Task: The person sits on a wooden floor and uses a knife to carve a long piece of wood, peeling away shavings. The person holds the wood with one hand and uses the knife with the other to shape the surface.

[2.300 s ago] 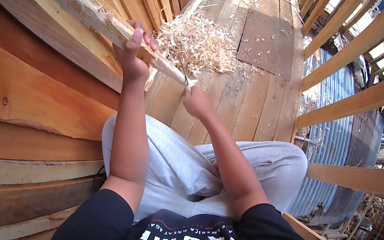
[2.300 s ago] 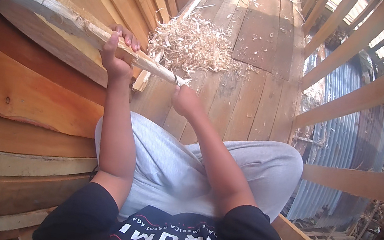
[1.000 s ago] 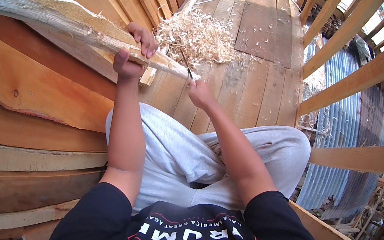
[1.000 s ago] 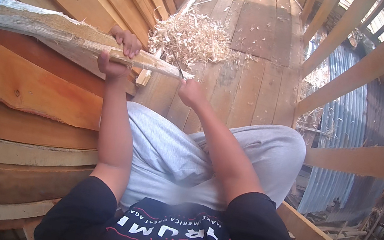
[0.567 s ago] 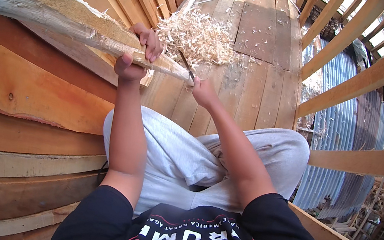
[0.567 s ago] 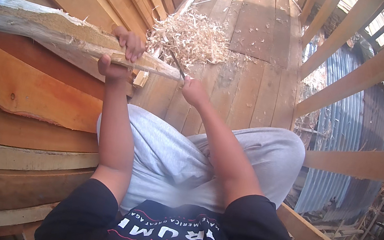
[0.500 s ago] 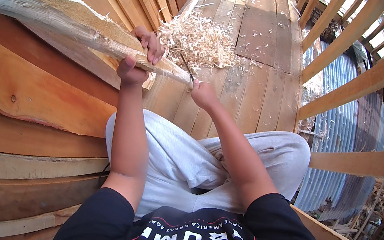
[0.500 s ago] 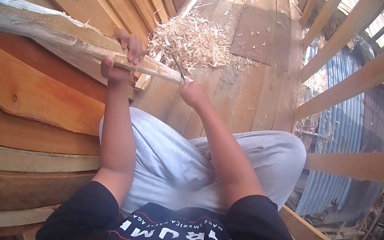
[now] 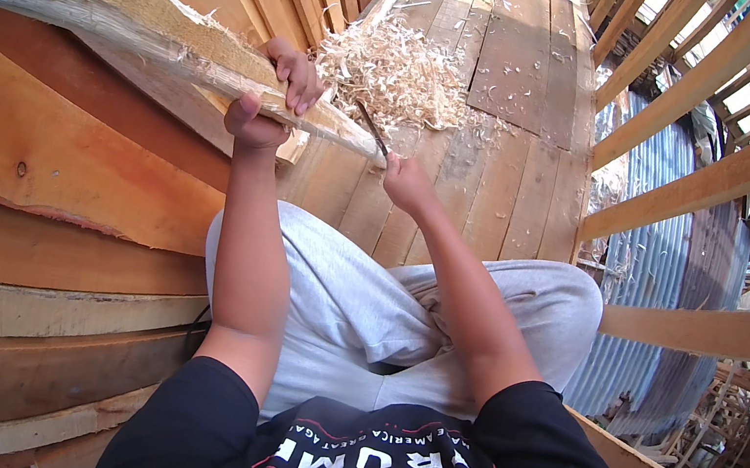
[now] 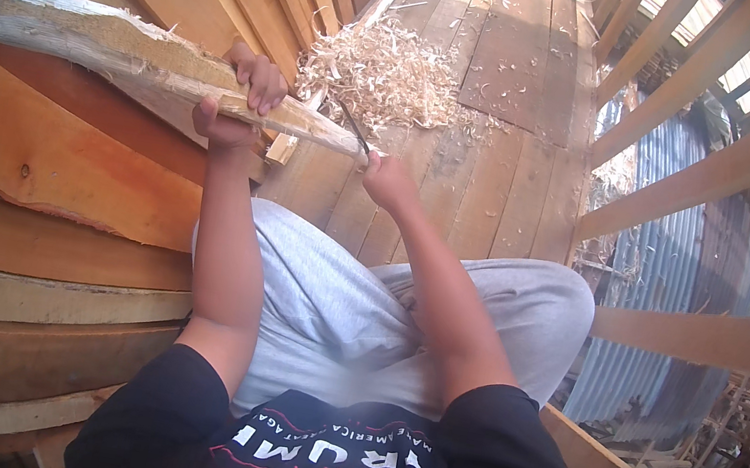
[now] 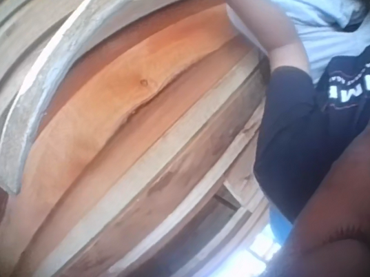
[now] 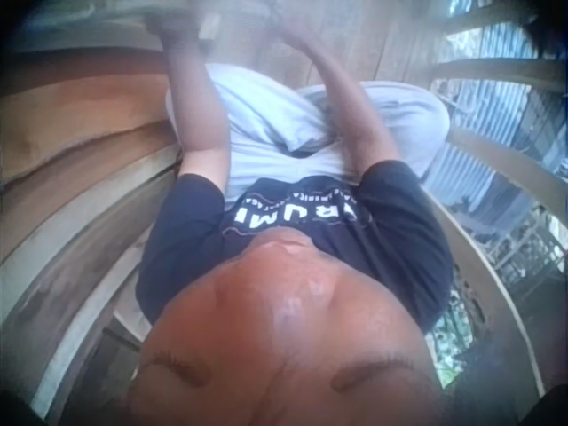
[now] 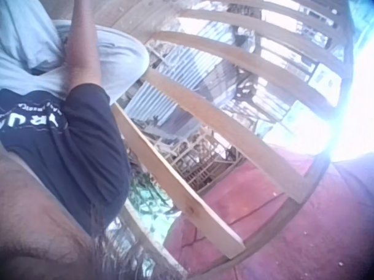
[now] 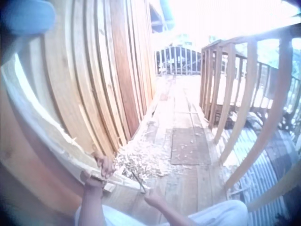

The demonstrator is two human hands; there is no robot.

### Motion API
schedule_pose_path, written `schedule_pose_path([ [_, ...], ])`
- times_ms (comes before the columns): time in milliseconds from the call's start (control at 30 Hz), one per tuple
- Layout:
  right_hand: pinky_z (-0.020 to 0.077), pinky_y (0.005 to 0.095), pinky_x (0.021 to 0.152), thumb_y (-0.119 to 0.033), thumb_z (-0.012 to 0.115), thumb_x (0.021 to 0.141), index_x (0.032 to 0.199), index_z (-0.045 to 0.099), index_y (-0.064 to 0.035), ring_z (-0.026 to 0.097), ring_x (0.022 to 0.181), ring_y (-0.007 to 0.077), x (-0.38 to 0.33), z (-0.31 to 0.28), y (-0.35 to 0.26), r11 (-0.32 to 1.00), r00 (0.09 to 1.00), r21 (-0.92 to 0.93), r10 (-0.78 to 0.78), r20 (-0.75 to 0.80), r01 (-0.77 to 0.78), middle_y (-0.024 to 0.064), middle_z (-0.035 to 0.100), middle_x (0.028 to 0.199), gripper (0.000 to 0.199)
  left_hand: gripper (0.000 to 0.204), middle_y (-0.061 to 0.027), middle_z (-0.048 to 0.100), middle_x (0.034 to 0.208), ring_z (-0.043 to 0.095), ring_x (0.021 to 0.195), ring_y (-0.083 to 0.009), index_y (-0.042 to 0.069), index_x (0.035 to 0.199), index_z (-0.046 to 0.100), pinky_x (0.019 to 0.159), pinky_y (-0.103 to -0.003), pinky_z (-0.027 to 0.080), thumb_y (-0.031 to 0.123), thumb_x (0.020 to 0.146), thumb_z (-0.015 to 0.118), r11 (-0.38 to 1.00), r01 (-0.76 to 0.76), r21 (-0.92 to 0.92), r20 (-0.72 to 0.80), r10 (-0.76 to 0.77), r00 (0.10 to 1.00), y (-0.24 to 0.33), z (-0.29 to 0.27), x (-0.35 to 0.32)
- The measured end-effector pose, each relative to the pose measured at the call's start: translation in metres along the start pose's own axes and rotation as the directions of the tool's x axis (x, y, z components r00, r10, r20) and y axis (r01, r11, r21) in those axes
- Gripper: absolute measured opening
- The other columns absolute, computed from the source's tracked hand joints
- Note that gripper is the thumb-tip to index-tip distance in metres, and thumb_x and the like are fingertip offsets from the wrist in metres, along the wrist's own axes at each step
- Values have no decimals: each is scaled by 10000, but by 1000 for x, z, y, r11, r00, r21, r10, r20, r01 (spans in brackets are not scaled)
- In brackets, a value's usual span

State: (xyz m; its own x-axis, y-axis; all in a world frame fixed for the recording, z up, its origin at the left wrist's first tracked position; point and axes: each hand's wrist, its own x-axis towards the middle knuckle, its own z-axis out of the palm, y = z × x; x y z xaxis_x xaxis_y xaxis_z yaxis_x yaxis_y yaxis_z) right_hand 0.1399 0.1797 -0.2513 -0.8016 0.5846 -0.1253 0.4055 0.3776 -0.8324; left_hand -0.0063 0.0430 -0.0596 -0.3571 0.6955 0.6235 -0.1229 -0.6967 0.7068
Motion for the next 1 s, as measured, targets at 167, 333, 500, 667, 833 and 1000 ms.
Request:
schedule_pose_path([
  [167, 482, 514, 852, -340, 365, 1001, 902, 656, 92, 631, 897, 466, -22, -9, -63, 986, 997, -165, 46, 69, -34, 328, 645, 893, 530, 555, -20, 436, 654, 455, 584, -129, 104, 866, 393, 567, -252, 366, 483, 702, 764, 1000, -26, -12, -16, 26, 1000, 2, 8, -5],
  [333, 469, 534, 727, -315, 385, 1005, 810, 639, 89, 599, 731, 500, -42, -20, -113, 996, 992, -24, -91, -86, 89, 315, 617, 757, 516, 544, -8, 433, 655, 461, 587, -127, 103, 878, 392, 579, -260, 352, 508, 733, 726, 999, -26, 45, 15, 26, 1000, -1, 6, -4],
  [500, 461, 530, 896, -331, 347, 1008, 951, 640, 119, 609, 963, 486, -3, 2, -15, 989, 980, 11, 144, 134, -147, 353, 629, 978, 540, 526, -12, 426, 653, 443, 575, -129, 110, 883, 396, 581, -272, 363, 522, 746, 694, 995, -82, 59, -64, 86, 994, -2, -2, -2],
  [667, 467, 521, 892, -323, 340, 1011, 934, 639, 128, 604, 971, 494, -26, -11, -82, 994, 991, -87, 79, 105, -71, 354, 629, 974, 546, 505, -25, 436, 654, 441, 572, -133, 105, 884, 399, 581, -271, 369, 464, 725, 716, 995, -88, 41, -122, 92, 988, 4, -5, -6],
  [833, 486, 504, 855, -346, 341, 1014, 1014, 614, 117, 618, 904, 485, -30, -20, -114, 1000, 994, -24, 3, 113, -1, 338, 635, 948, 538, 494, -31, 442, 658, 441, 571, -135, 99, 886, 403, 584, -268, 377, 426, 710, 730, 996, -84, 7, -133, 84, 988, 3, -5, -10],
  [1000, 527, 432, 537, -385, 332, 1021, 1006, 578, 57, 629, 562, 322, 6, 6, -20, 925, 907, 146, 296, 299, -351, 174, 625, 712, 505, 491, -24, 428, 659, 447, 580, -136, 99, 898, 398, 581, -280, 366, 490, 763, 663, 992, -103, 79, -98, 111, 989, 0, -5, -6],
])
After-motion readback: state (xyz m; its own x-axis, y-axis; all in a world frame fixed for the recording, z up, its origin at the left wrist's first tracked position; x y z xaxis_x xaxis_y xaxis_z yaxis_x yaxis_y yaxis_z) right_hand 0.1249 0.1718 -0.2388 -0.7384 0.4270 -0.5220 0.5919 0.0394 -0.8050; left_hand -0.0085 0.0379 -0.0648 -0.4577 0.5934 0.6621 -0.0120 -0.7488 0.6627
